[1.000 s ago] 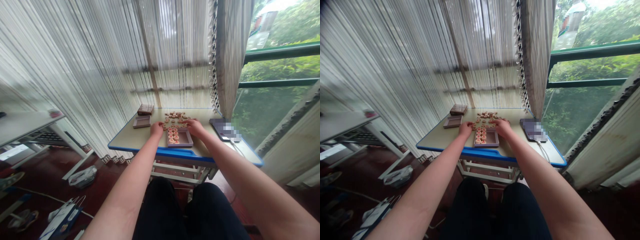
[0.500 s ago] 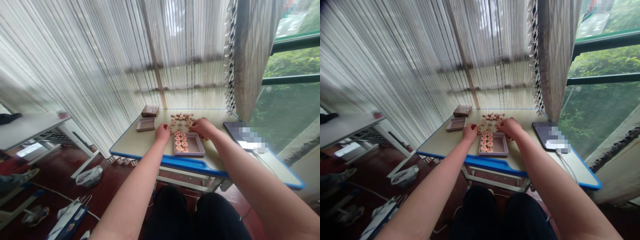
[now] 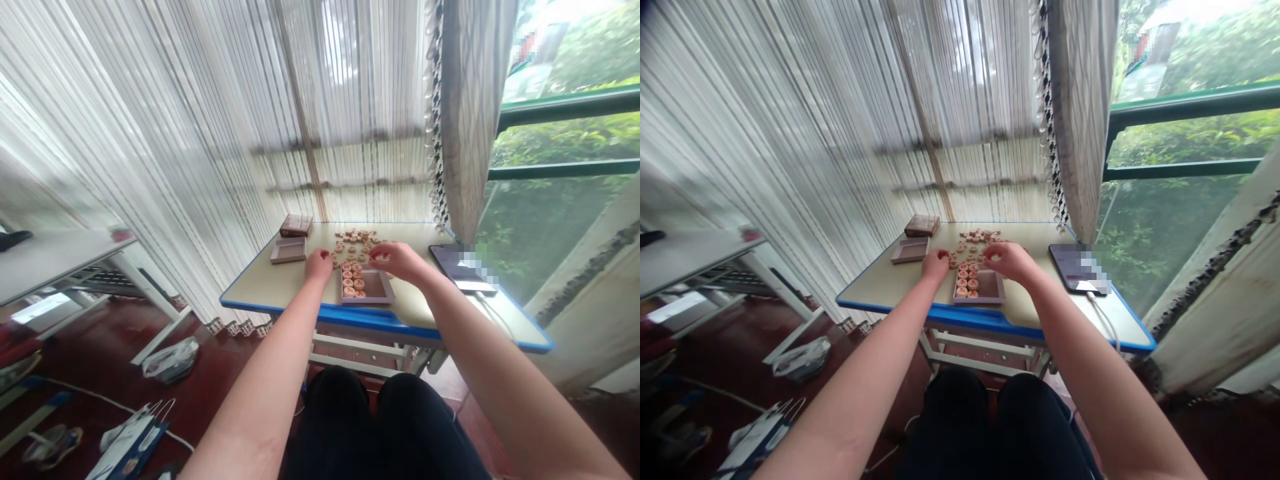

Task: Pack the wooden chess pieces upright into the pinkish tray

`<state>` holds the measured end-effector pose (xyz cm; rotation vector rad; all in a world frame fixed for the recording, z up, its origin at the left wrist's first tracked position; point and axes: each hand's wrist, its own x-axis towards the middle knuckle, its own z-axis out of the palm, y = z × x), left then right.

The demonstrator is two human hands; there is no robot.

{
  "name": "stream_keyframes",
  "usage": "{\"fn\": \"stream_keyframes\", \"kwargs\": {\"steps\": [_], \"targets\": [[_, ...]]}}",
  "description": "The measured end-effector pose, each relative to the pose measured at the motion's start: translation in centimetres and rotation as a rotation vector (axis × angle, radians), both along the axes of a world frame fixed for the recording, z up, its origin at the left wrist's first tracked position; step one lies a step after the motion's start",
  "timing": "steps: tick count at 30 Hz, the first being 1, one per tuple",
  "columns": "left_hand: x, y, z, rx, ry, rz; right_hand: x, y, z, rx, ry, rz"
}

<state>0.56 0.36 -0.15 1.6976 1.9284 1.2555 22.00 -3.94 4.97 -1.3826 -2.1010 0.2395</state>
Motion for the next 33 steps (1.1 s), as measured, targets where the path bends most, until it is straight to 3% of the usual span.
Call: {"fn": "stream_keyframes", "kwargs": {"steps": [4,8,18,33], "targets": [[0.0,-0.4,0.2,0.008,0.004,-0.025,-0.6,-1.4,-0.4,0.092,-0.174,0.065],[0.0,-0.6,0.1,0.007,-0.018,-0.039,-0.6,-1.1,-1.0,0.03,-0.283,0.165],[0.0,-0.5,-0.1,0.003,-0.006,-0.041,0.4,-1.0,-0.4,-0.013,-0.361,0.21],[-0.1,-0.5,-0.2,0.022,-0.013,-0.043,0.0,-3.2,1.5,-0.136,-0.22,0.388]]}}
